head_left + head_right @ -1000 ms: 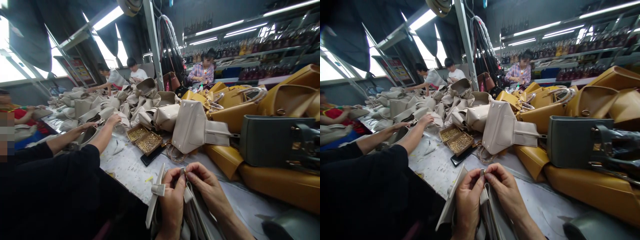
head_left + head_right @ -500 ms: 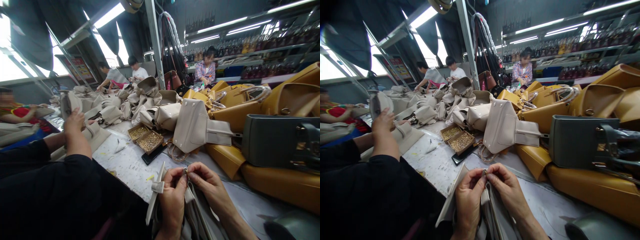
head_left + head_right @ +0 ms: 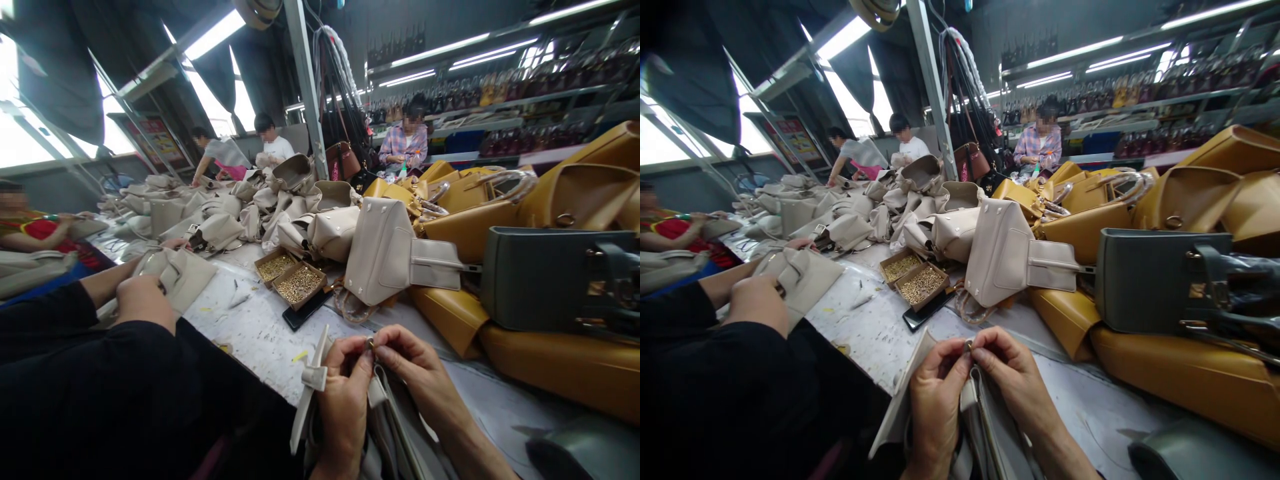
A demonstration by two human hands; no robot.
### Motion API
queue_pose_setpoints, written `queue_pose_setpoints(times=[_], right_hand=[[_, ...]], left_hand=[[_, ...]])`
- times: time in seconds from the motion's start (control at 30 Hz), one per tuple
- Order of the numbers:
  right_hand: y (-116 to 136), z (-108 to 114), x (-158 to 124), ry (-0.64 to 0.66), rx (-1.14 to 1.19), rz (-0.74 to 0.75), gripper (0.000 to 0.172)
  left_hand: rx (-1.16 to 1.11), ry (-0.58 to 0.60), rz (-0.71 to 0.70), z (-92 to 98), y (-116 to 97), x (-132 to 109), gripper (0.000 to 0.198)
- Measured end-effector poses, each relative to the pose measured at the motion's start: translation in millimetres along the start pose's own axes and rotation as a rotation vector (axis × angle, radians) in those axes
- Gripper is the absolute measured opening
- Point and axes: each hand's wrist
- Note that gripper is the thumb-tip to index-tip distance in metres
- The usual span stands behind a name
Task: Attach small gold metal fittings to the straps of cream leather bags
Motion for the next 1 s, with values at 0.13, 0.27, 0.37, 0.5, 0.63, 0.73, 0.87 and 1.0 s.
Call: queue_pose_setpoints(times=[0.13,0.27,0.37,0.5,0.63,0.73,0.87,1.0], right_hand=[[2.0,-0.2,-0.2,0.008,0.025,-0.021,0.025],[2.3,-0.8,-1.2,0.005,0.008,-0.015,0.025],[0.8,-1.2,-2.4,0.002,-0.024,0.027,0.025],[-1.8,-1.9,-4.1,-0.019,-0.071,0.078,0.023],[-3.9,-3.7,-6.3,-0.026,-0.105,0.105,0.021],[-4.8,-5.3,-8.2,-0.049,-0.118,0.133,0.021],[-4.1,-5.2,-9.1,-0.048,-0.092,0.104,0.023],[-2.1,-4.8,-7.6,-0.023,-0.007,0.028,0.027]], left_hand=[[0.013,-0.004,-0.019,0.9,2.7,-0.3,0.017],[0.018,0.006,-0.025,1.2,3.4,-1.3,0.017],[0.020,-0.014,-0.041,1.3,3.0,-1.5,0.016],[0.097,-0.086,-0.134,1.1,2.0,-1.1,0.013],[0.144,-0.131,-0.236,-0.3,-1.5,-1.8,0.007],[0.153,-0.131,-0.297,-1.5,-3.9,-2.5,0.005],[0.143,-0.115,-0.331,-0.6,-3.4,-1.7,0.004],[0.133,-0.080,-0.337,2.7,-3.5,0.1,0.005]])
Point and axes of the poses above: each hand's wrist, its own x-axis towards the middle knuckle, its own z-axis out of the back of the hand, y = z × x, and after that the axes turned 4 degrees about z, right-handed
